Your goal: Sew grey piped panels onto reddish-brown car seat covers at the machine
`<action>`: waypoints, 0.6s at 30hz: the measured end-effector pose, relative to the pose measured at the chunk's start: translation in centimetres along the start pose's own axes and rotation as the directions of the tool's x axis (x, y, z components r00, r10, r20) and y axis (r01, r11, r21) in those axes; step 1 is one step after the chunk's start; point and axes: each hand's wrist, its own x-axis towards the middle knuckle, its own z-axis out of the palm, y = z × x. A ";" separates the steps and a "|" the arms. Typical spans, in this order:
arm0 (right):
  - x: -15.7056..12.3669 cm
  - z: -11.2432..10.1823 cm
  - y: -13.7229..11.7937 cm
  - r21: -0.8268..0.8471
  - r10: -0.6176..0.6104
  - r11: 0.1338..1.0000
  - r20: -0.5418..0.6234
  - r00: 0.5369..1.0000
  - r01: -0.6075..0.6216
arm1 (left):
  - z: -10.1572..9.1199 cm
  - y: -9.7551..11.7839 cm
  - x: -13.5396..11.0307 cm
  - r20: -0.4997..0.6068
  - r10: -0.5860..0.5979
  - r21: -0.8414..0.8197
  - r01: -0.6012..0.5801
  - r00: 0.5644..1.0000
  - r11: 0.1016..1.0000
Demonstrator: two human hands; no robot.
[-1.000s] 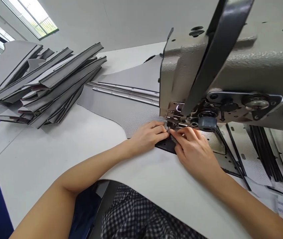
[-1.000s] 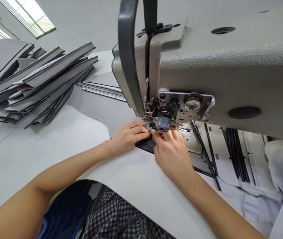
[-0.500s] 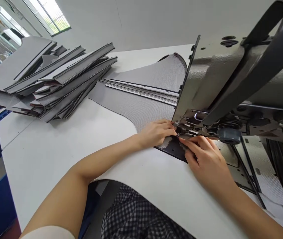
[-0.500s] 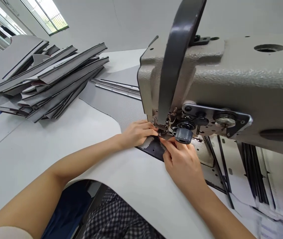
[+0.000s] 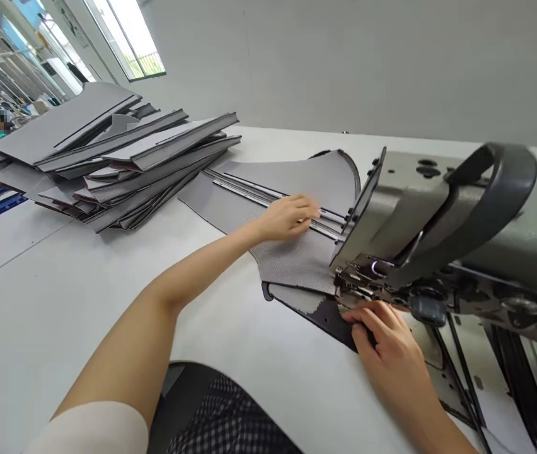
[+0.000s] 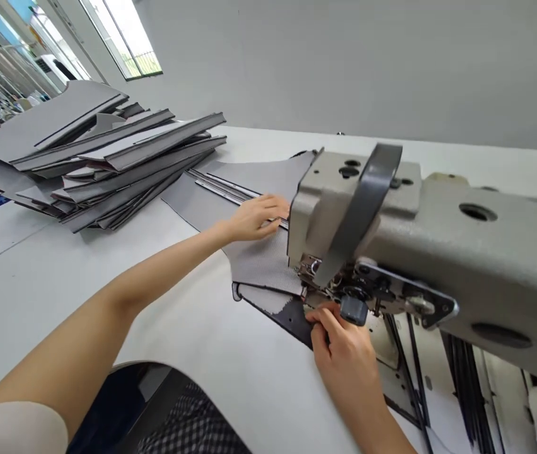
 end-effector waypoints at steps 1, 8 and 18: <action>0.1 -0.1 0.0 0.001 -0.012 1.000 -0.006 1.000 0.012 | 0.1 -1.5 0.8 -0.026 -0.093 0.085 0.095 0.995 0.992; 0.4 -0.8 0.3 0.024 -0.064 0.998 -0.022 0.998 0.065 | 2.8 -3.0 -0.5 -0.037 -0.391 0.260 0.387 0.920 0.885; -1.3 -0.9 -0.3 0.154 0.070 0.982 0.226 0.972 -0.107 | -2.8 6.8 -16.9 0.073 -0.573 0.387 0.506 0.816 0.771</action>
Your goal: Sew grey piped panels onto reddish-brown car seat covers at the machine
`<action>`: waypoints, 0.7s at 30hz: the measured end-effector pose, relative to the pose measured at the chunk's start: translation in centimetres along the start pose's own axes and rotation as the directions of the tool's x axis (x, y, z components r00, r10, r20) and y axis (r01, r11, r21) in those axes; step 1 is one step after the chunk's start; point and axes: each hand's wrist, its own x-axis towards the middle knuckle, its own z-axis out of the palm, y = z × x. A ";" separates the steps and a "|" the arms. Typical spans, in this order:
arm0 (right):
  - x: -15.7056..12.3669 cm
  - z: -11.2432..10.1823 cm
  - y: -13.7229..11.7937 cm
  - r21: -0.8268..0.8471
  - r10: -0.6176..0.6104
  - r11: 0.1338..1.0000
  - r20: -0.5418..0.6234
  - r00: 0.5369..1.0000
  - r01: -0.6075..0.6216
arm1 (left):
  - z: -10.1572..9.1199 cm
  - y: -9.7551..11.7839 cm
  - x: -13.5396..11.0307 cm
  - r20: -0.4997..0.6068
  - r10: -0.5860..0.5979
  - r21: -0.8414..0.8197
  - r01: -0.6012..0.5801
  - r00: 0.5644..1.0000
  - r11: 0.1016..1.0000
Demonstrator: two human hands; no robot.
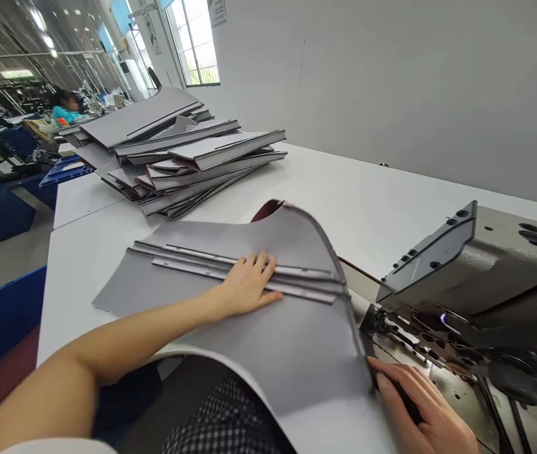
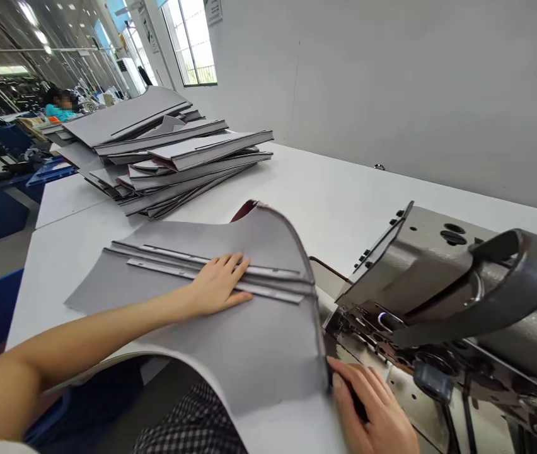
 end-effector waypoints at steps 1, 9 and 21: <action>-0.1 0.0 -0.2 0.034 0.020 0.999 0.020 1.000 -0.020 | -0.9 -0.2 -2.0 0.061 0.018 -0.001 -0.018 0.998 1.000; 0.7 1.8 -5.2 0.436 0.207 0.759 0.543 0.814 -0.484 | -9.9 1.0 1.7 0.090 0.440 -0.116 -0.430 0.893 0.895; 0.1 -1.3 -5.8 0.550 0.077 0.634 0.654 0.752 -0.543 | -13.6 2.1 10.0 0.522 0.625 -0.379 -0.498 0.581 0.780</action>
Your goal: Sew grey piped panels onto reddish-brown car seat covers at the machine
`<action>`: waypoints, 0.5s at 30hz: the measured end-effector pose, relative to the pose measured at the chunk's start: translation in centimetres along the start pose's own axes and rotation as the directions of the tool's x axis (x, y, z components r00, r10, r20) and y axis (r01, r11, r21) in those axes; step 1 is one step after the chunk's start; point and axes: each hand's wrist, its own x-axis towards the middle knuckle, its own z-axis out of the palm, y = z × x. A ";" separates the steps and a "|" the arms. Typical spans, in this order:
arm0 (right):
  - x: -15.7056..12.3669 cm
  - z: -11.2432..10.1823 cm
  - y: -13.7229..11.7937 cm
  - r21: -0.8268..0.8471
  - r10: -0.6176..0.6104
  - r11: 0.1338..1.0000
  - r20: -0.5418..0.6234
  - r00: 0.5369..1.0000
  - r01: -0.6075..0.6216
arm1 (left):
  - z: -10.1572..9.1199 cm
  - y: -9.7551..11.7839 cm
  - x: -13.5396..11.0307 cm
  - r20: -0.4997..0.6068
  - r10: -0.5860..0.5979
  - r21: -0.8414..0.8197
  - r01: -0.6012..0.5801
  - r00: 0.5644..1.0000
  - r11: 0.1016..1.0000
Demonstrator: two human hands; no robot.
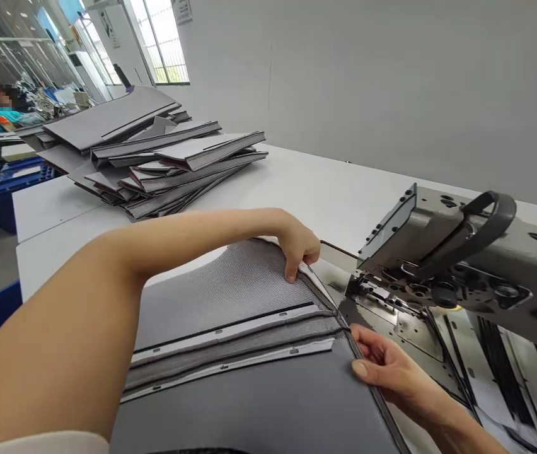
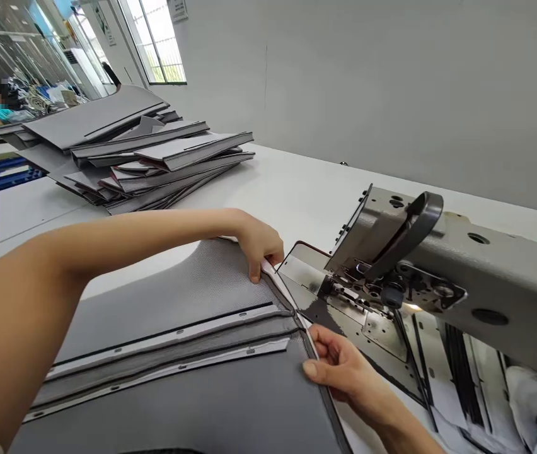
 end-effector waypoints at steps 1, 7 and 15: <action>-0.2 -0.2 0.4 -0.208 -0.079 0.977 -0.148 0.986 0.047 | 0.2 -0.1 -0.7 -0.103 -0.021 0.081 0.030 0.994 0.996; -1.4 0.2 2.3 -0.988 -0.807 0.153 -0.120 0.578 0.009 | 2.5 -2.3 -4.6 -0.272 -0.102 0.292 0.183 0.957 0.939; -5.7 2.1 -11.8 -0.923 -0.861 0.385 -0.366 0.354 -0.018 | -7.4 3.5 -15.2 -0.903 0.156 0.413 0.705 0.401 0.576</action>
